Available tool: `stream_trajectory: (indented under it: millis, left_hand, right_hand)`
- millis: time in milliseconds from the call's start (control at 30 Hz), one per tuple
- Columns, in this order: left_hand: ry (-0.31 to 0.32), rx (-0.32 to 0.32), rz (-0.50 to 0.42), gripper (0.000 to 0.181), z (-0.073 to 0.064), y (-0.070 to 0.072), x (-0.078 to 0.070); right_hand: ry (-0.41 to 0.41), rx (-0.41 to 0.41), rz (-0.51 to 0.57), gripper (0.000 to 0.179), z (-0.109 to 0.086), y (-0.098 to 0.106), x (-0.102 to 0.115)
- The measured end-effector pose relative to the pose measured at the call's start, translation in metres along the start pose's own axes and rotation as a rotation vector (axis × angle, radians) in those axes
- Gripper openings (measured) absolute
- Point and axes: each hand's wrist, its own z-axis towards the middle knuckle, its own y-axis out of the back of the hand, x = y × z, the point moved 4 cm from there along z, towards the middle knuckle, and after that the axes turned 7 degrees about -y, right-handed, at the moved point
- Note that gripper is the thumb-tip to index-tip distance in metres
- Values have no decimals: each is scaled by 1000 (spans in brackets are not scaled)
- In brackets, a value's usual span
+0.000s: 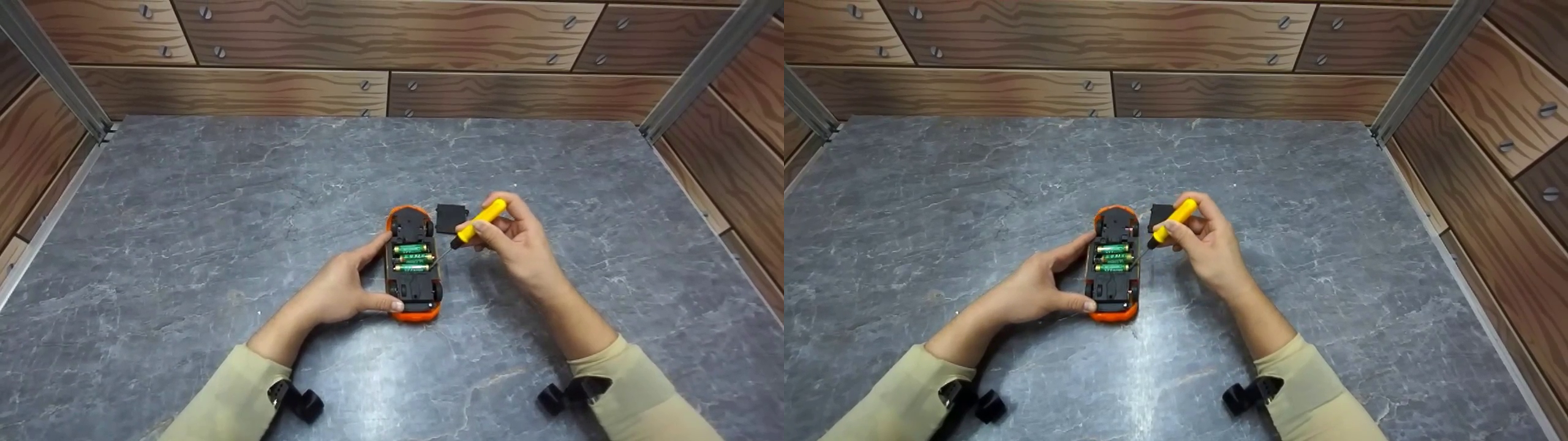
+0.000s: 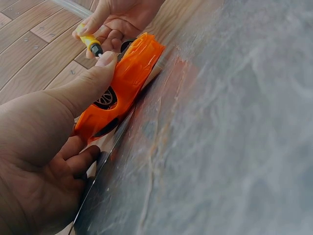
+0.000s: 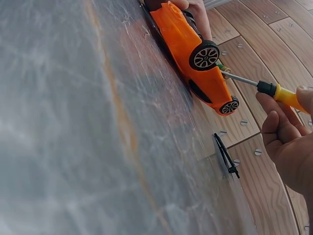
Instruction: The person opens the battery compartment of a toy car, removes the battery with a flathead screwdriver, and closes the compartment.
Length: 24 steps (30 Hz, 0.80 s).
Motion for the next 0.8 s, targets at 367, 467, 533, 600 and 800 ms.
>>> stream_trajectory:
  millis: [367, 467, 533, 600, 800]
  left_hand:
    - [-27, -10, 8, 119, 0, 0, -1]
    - [-20, -10, 11, 120, 1, 1, -1]
    - [-14, -10, 14, 120, 1, 1, 0]
    - [-9, -9, 16, 120, 0, 1, 1]
    - [-3, -11, 12, 121, 1, 1, 1]
  right_hand:
    - [-17, -3, 76, 21, 1, 0, -5]
    - [-25, -14, 78, 22, 1, 1, -6]
    - [-32, -25, 79, 22, 2, 1, -7]
    - [-35, -36, 78, 22, 2, 1, -6]
    - [19, -27, 17, 23, -1, -2, -1]
